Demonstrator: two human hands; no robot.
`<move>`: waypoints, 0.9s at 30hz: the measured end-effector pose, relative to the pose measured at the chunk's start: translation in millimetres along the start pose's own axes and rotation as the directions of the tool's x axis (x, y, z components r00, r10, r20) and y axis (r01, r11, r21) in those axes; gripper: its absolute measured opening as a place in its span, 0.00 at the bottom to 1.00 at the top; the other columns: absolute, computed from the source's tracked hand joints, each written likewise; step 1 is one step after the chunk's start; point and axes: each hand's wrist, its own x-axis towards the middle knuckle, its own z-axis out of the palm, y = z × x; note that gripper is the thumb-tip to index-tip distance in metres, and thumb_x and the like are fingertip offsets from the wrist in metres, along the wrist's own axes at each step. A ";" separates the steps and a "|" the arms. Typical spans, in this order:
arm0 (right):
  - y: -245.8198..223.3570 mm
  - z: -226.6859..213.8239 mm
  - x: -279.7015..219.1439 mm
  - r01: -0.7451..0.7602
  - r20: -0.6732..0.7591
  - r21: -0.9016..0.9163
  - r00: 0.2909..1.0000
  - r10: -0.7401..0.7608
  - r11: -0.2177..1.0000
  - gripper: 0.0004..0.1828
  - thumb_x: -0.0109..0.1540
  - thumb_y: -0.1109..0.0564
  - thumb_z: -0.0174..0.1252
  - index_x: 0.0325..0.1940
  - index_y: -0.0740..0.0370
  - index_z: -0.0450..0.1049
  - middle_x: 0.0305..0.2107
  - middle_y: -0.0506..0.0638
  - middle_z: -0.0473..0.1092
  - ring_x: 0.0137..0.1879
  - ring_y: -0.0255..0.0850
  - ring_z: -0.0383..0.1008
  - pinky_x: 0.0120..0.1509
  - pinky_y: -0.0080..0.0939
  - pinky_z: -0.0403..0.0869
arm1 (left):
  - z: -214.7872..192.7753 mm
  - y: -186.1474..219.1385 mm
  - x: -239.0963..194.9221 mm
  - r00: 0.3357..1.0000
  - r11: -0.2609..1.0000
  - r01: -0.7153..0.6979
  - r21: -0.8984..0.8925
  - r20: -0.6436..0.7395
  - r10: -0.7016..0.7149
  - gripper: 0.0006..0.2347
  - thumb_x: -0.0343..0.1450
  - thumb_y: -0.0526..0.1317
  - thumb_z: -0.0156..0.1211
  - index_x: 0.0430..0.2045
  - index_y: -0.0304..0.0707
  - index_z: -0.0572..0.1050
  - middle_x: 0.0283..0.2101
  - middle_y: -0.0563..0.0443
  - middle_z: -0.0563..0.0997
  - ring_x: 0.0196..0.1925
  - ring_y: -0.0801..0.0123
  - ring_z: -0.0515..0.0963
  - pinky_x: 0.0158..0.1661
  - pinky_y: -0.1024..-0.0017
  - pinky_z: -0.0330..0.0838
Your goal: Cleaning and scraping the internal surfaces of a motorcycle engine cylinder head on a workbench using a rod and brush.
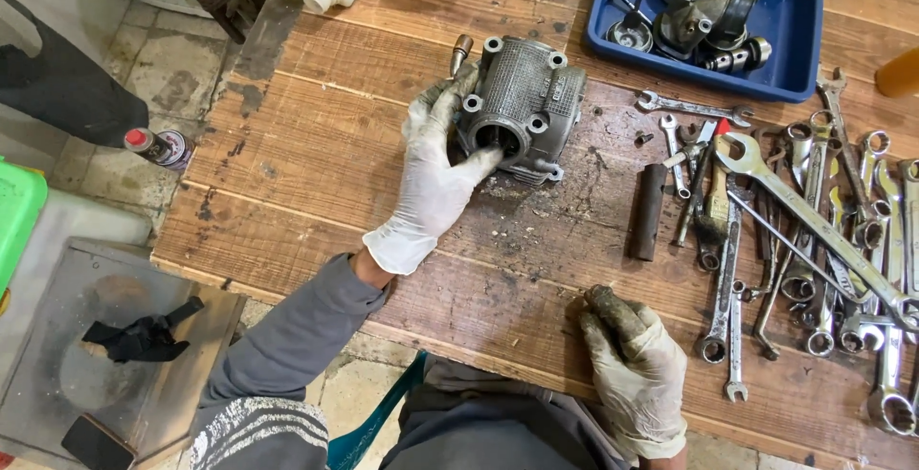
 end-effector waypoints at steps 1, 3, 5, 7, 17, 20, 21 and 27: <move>0.4 0.1 -0.2 0.007 -0.002 0.010 1.000 -0.007 1.000 0.15 0.59 0.62 0.69 0.50 0.58 0.81 0.44 0.47 0.79 0.49 0.38 0.81 0.60 0.32 0.76 | 1.0 -3.9 -1.1 0.999 0.998 -0.044 0.052 0.003 0.044 0.32 0.65 0.43 0.72 0.65 0.43 0.67 0.63 0.38 0.66 0.67 0.49 0.65 0.69 0.56 0.57; -1.1 -0.3 0.3 0.014 -0.005 0.018 1.000 -0.014 1.000 0.15 0.59 0.63 0.69 0.50 0.58 0.81 0.45 0.47 0.79 0.49 0.38 0.81 0.61 0.32 0.76 | 0.3 -3.8 -1.2 0.996 0.991 -0.088 0.103 0.008 0.088 0.33 0.63 0.37 0.73 0.66 0.43 0.66 0.65 0.38 0.65 0.67 0.48 0.65 0.69 0.53 0.57; -5.1 -1.5 0.5 -0.008 0.003 0.032 1.000 0.008 0.999 0.14 0.60 0.62 0.68 0.50 0.57 0.81 0.44 0.46 0.79 0.49 0.36 0.81 0.60 0.32 0.76 | -3.1 3.9 -0.4 0.995 0.994 -0.103 0.026 0.010 0.102 0.29 0.68 0.38 0.70 0.66 0.49 0.67 0.65 0.43 0.66 0.68 0.53 0.65 0.71 0.58 0.57; -1.9 -1.3 -0.8 -0.023 0.007 0.028 1.000 0.022 0.999 0.14 0.60 0.62 0.68 0.50 0.56 0.81 0.44 0.45 0.79 0.49 0.36 0.81 0.60 0.32 0.76 | -4.9 9.2 -0.7 0.994 0.994 -0.111 0.019 0.016 0.110 0.30 0.67 0.39 0.72 0.66 0.51 0.67 0.65 0.44 0.66 0.68 0.54 0.65 0.71 0.59 0.57; 6.2 0.2 -2.1 -0.009 0.010 -0.021 1.000 0.009 1.000 0.15 0.59 0.60 0.69 0.50 0.54 0.81 0.45 0.45 0.79 0.49 0.37 0.81 0.58 0.32 0.77 | -15.0 -5.9 13.9 0.917 0.840 -0.400 0.367 0.150 0.371 0.35 0.68 0.53 0.72 0.71 0.52 0.61 0.48 0.48 0.70 0.50 0.54 0.69 0.53 0.59 0.63; 10.0 0.8 -3.0 0.008 0.016 -0.003 1.000 -0.008 1.000 0.15 0.59 0.61 0.69 0.50 0.56 0.81 0.44 0.46 0.78 0.49 0.38 0.81 0.59 0.32 0.77 | -21.2 0.0 15.3 0.823 0.675 -0.556 0.485 0.208 0.529 0.30 0.74 0.52 0.69 0.68 0.43 0.65 0.51 0.42 0.73 0.49 0.50 0.75 0.51 0.56 0.68; 9.3 0.5 -3.0 0.007 0.017 -0.003 1.000 -0.007 1.000 0.15 0.59 0.61 0.69 0.50 0.56 0.81 0.44 0.46 0.78 0.49 0.38 0.81 0.59 0.32 0.77 | -21.5 -1.2 15.5 0.824 0.676 -0.555 0.485 0.209 0.527 0.30 0.74 0.52 0.69 0.68 0.43 0.65 0.51 0.42 0.73 0.49 0.50 0.75 0.51 0.56 0.68; 6.3 1.2 -2.3 -0.021 0.005 0.035 1.000 0.021 0.999 0.14 0.59 0.62 0.69 0.49 0.56 0.81 0.44 0.46 0.78 0.49 0.37 0.80 0.60 0.31 0.76 | -20.3 -18.8 15.1 0.753 0.553 -0.591 0.587 0.157 0.639 0.34 0.77 0.59 0.67 0.71 0.36 0.61 0.44 0.42 0.76 0.41 0.51 0.73 0.47 0.56 0.73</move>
